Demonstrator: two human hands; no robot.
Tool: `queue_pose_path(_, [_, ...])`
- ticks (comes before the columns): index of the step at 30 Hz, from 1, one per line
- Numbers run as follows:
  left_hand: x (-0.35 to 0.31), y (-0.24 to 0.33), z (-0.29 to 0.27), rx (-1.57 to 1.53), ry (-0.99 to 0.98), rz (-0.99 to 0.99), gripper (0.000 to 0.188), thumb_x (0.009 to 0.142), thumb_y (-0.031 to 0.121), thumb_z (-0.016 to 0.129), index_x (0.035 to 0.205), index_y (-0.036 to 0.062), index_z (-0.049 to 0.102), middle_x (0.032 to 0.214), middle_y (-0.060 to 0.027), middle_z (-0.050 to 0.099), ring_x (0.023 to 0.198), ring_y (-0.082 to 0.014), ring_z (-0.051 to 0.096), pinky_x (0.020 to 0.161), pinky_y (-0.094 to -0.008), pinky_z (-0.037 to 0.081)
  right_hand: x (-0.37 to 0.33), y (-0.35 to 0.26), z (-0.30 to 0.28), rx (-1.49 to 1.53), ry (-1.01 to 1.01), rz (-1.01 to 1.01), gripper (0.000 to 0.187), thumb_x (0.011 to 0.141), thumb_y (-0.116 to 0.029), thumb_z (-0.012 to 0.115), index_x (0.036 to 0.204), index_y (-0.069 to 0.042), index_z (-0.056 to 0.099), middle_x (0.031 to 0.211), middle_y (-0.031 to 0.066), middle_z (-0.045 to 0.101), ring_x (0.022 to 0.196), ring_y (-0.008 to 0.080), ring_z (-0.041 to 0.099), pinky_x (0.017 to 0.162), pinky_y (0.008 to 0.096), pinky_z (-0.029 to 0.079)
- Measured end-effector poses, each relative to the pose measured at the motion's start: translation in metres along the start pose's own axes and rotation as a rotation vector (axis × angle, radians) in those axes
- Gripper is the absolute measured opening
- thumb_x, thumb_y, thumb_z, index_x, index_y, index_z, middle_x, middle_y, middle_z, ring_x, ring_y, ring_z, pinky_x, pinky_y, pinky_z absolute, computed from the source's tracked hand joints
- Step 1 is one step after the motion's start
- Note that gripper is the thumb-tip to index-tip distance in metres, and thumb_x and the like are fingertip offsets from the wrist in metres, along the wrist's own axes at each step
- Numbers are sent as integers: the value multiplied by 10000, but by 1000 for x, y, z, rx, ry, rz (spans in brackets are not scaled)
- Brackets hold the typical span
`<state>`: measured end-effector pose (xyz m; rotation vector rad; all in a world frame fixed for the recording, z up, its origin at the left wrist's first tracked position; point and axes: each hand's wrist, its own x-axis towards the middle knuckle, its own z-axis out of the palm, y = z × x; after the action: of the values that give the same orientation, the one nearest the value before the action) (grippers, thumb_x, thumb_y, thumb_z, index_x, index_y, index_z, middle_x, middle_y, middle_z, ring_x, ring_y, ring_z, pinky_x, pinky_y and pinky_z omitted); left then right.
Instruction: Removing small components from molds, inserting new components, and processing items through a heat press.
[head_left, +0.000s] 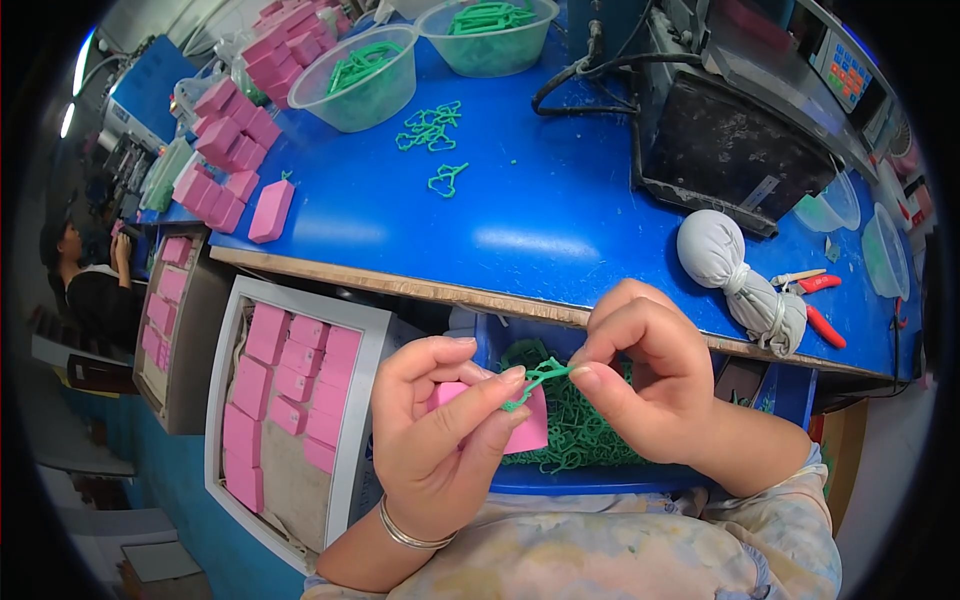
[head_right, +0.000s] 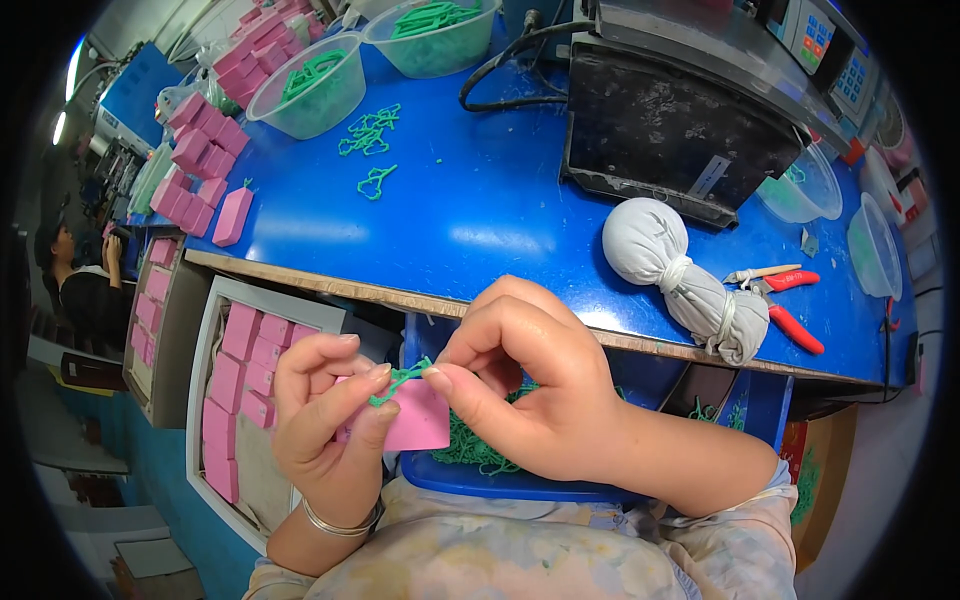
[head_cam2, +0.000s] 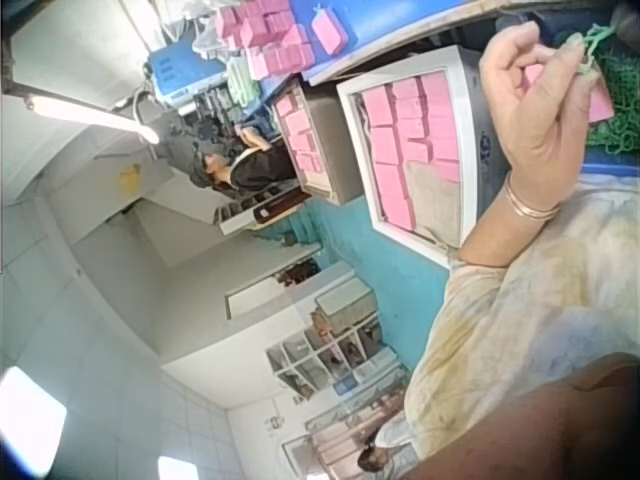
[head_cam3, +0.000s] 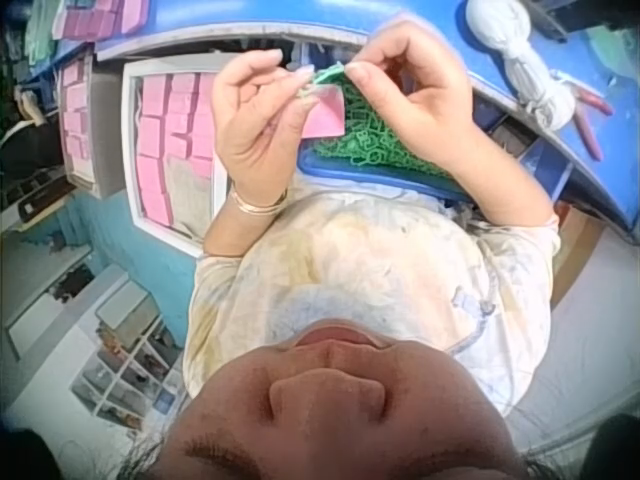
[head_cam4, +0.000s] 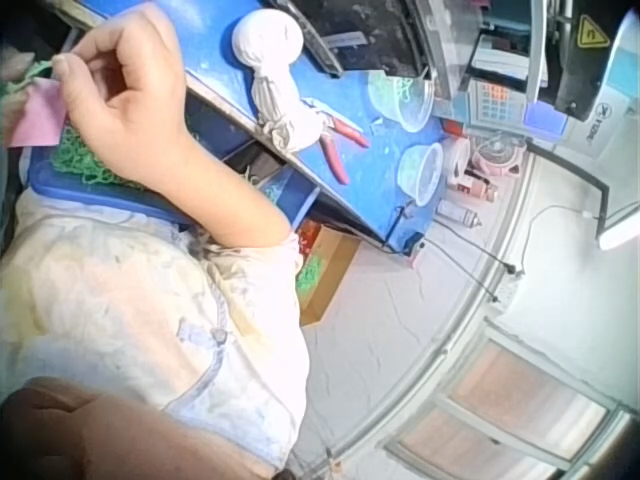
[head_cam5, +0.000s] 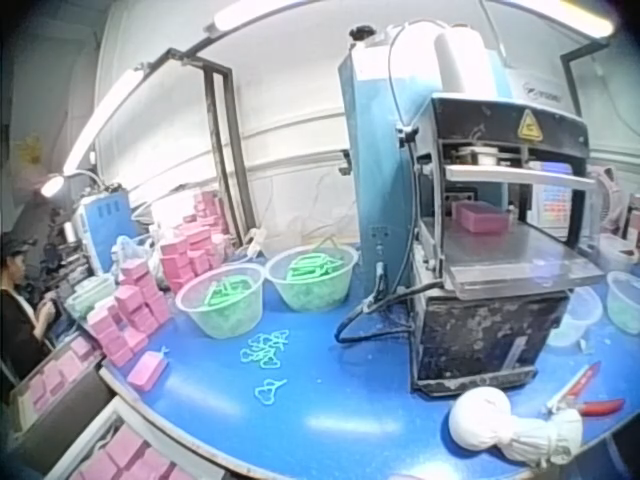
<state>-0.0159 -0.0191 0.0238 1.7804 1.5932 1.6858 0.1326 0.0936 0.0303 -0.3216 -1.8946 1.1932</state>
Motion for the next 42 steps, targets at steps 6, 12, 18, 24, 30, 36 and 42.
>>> queue_pose_path(6, [-1,3,-1,9,9,-1,270,748,-49,650,1013,-6,634,1128,-155,422,786,-166,556,677,-241,483,1,-2,0,-19,-25,-2,117,753,-33,662,785,-26,550,726,41,486,572,83,426,463,199,339])
queue_pose_path(12, [12,-4,-4,82,12,-38,259,742,-62,648,996,-12,636,1102,-151,456,780,-166,555,666,-238,477,1,2,3,-113,-54,136,207,799,-124,640,931,-11,527,817,70,496,636,119,464,536,232,388])
queue_pose_path(18, [82,-35,-19,-582,258,-649,351,855,151,601,1133,-51,529,1084,-192,485,797,-242,586,657,-324,513,-3,3,1,-33,-63,154,287,824,-170,619,1027,-10,493,904,92,498,701,141,491,602,256,424])
queue_pose_path(24, [77,-33,-16,-705,306,-763,581,895,351,525,1297,-11,311,1130,-205,465,767,-250,601,637,-383,538,1,0,-4,-63,-63,149,317,789,-136,655,1033,-7,500,916,94,513,695,154,513,616,275,441])
queue_pose_path(30, [36,-15,8,-1151,135,-917,492,939,420,382,1215,13,402,985,-158,565,812,-210,591,676,-308,514,1,-1,-5,-113,-172,-42,285,779,-116,645,1039,-34,562,855,104,561,688,218,551,617,314,459])
queue_pose_path(36, [23,-10,6,-947,-468,-736,746,801,541,572,1247,-22,371,940,-114,577,796,-159,585,674,-278,495,0,0,-4,-136,-33,-39,106,794,-87,617,838,-6,564,681,92,526,569,203,510,487,300,399])
queue_pose_path(42, [20,-3,3,-906,-514,-706,574,869,459,516,1177,-17,426,773,-85,557,687,-143,562,609,-279,487,-2,-5,-2,-171,-25,19,135,790,-112,638,839,-6,570,665,69,505,547,169,472,479,288,381])
